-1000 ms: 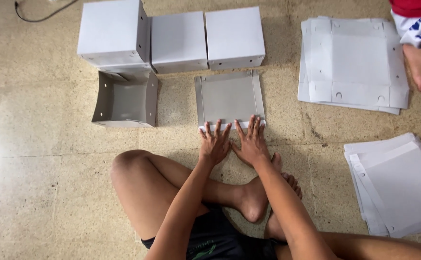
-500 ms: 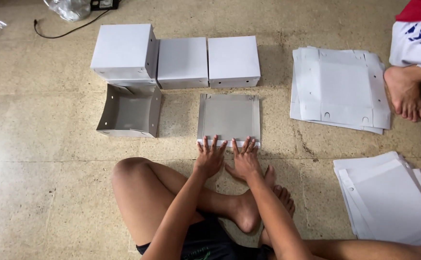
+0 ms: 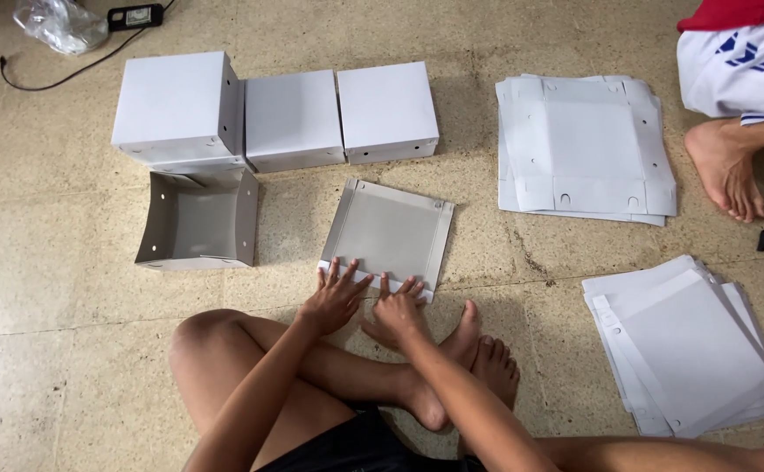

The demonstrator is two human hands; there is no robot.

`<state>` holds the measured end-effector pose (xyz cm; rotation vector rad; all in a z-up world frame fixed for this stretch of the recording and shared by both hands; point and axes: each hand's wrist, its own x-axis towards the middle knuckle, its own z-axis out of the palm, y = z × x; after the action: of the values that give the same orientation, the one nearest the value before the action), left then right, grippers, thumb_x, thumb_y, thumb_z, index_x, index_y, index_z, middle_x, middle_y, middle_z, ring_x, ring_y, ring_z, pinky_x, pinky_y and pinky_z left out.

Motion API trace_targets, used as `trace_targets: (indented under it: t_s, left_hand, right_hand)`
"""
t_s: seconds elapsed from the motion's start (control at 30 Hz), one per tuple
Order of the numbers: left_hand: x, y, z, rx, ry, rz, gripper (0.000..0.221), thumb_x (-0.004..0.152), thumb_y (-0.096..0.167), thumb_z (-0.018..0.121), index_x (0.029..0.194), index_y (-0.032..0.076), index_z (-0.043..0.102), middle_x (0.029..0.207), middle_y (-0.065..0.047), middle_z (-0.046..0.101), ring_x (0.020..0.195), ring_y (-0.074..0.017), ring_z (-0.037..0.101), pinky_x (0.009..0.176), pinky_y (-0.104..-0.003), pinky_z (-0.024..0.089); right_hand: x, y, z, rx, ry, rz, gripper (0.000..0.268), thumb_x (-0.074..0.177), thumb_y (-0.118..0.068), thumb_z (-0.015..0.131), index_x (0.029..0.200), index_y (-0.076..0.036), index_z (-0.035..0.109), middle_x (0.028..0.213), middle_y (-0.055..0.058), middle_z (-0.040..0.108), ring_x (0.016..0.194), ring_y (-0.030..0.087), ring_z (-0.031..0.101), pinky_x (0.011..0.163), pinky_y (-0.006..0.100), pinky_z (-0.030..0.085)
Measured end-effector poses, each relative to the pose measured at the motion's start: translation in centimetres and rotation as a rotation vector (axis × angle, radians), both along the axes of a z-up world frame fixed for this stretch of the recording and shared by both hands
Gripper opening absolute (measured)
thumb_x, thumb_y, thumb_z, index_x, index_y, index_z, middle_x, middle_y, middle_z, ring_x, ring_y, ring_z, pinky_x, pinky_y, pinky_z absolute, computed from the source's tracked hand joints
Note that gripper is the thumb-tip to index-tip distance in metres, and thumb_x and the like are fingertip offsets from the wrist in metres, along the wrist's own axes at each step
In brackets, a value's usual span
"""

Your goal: Folding and assembling cardboard boxes from flat sheets while sitting on the floor.

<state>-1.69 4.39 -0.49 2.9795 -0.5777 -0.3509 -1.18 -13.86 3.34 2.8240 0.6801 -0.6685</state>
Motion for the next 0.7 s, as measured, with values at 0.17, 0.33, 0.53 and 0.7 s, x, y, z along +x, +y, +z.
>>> trace_targets:
  t_s: [0.17, 0.33, 0.53, 0.7]
  left_hand:
    - [0.2, -0.5, 0.6, -0.034, 0.037, 0.054, 0.061, 0.097, 0.032, 0.048, 0.156, 0.037, 0.035, 0.169, -0.007, 0.013, 0.152, -0.0479, 0.009, 0.12, -0.068, 0.014]
    - [0.0, -1.2, 1.9, -0.072, -0.085, 0.08, 0.06, 0.094, 0.024, 0.049, 0.153, 0.034, 0.043, 0.171, -0.01, 0.009, 0.155, -0.0405, 0.005, 0.12, -0.067, 0.007]
    - [-1.5, -1.4, 5.2, 0.018, -0.318, 0.26, 0.088, 0.091, 0.013, 0.055, 0.165, 0.016, 0.008, 0.168, -0.022, 0.006, 0.154, -0.0404, 0.006, 0.119, -0.065, 0.007]
    - [-2.0, -1.7, 6.0, 0.016, -0.254, 0.177, 0.08, 0.096, 0.025, 0.045, 0.164, 0.013, 0.005, 0.169, -0.016, 0.009, 0.155, -0.0351, 0.005, 0.121, -0.063, 0.004]
  right_hand:
    - [-0.1, 2.3, 1.5, -0.078, 0.005, 0.049, 0.101, 0.087, -0.071, 0.04, 0.145, 0.011, 0.045, 0.149, 0.042, 0.035, 0.116, 0.075, 0.043, 0.078, 0.069, 0.05]
    - [1.0, 3.0, -1.3, -0.078, 0.048, 0.036, 0.087, 0.09, -0.061, 0.045, 0.14, 0.009, 0.054, 0.158, 0.031, 0.031, 0.116, 0.077, 0.04, 0.072, 0.075, 0.048]
    - [3.9, 3.9, -4.8, 0.202, 0.102, -0.162, 0.084, 0.084, -0.032, 0.051, 0.141, 0.026, 0.031, 0.134, 0.045, 0.049, 0.112, 0.072, 0.049, 0.081, 0.08, 0.044]
    - [4.6, 3.6, 0.2, 0.992, 0.125, -0.539, 0.036, 0.091, -0.02, 0.055, 0.119, -0.007, 0.074, 0.109, 0.017, 0.075, 0.104, 0.041, 0.07, 0.084, 0.052, 0.058]
